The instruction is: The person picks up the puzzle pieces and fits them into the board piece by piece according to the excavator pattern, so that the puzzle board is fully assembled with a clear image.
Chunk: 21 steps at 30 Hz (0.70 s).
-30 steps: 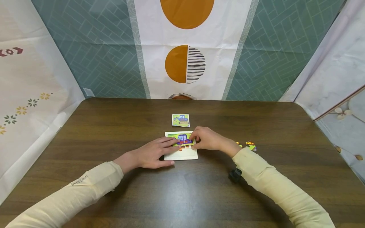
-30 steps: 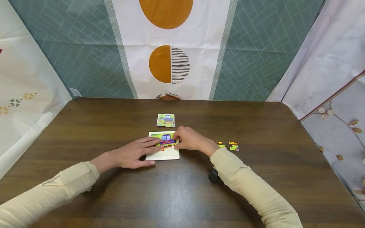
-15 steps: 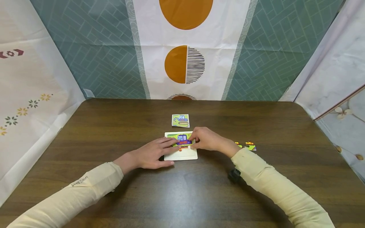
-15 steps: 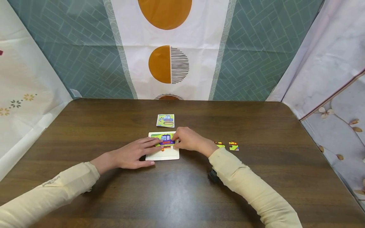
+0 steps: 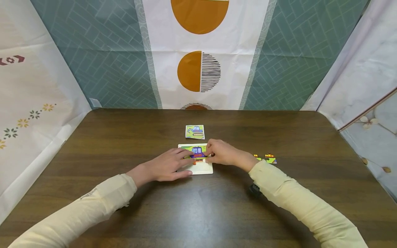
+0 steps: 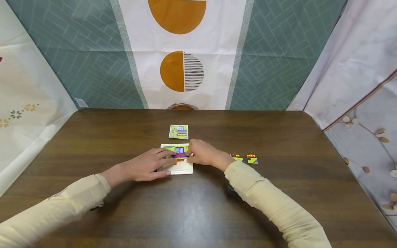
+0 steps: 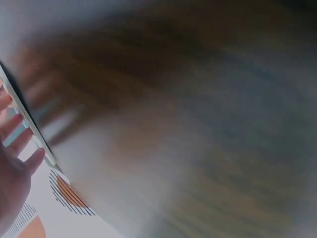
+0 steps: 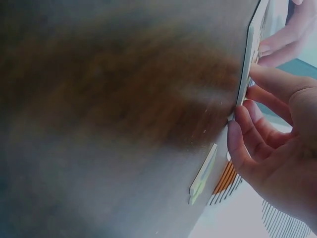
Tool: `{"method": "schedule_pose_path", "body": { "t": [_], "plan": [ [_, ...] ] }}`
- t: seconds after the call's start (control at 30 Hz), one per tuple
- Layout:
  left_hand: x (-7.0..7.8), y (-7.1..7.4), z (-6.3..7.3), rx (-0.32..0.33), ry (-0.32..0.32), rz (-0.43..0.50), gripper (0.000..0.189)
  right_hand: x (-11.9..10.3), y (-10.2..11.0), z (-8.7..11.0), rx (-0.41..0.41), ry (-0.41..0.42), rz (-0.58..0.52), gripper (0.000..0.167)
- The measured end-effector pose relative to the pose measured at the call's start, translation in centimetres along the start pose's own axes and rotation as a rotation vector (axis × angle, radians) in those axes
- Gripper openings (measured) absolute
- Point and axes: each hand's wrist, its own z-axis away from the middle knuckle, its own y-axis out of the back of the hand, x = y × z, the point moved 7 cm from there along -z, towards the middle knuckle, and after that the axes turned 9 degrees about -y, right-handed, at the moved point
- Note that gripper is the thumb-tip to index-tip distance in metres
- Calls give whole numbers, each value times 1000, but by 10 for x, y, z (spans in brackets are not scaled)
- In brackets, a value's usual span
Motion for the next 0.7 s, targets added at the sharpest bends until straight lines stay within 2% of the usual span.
{"method": "schedule_pose_path", "body": {
  "t": [0.17, 0.33, 0.43, 0.7],
  "plan": [
    [6, -1, -6, -6, -50, -41, 55, 0, -1, 0, -11, -14, 14, 26],
    [10, -7, -6, -23, -90, -10, 58, 0, -2, 0, 3, 11, 16, 24],
    [9, -8, -7, -16, -81, 23, 58, 0, -1, 0, 11, 27, 14, 22],
    [5, -9, -7, -13, -41, 84, 54, 2, 0, 0, -8, 6, -17, 25]
  ]
}}
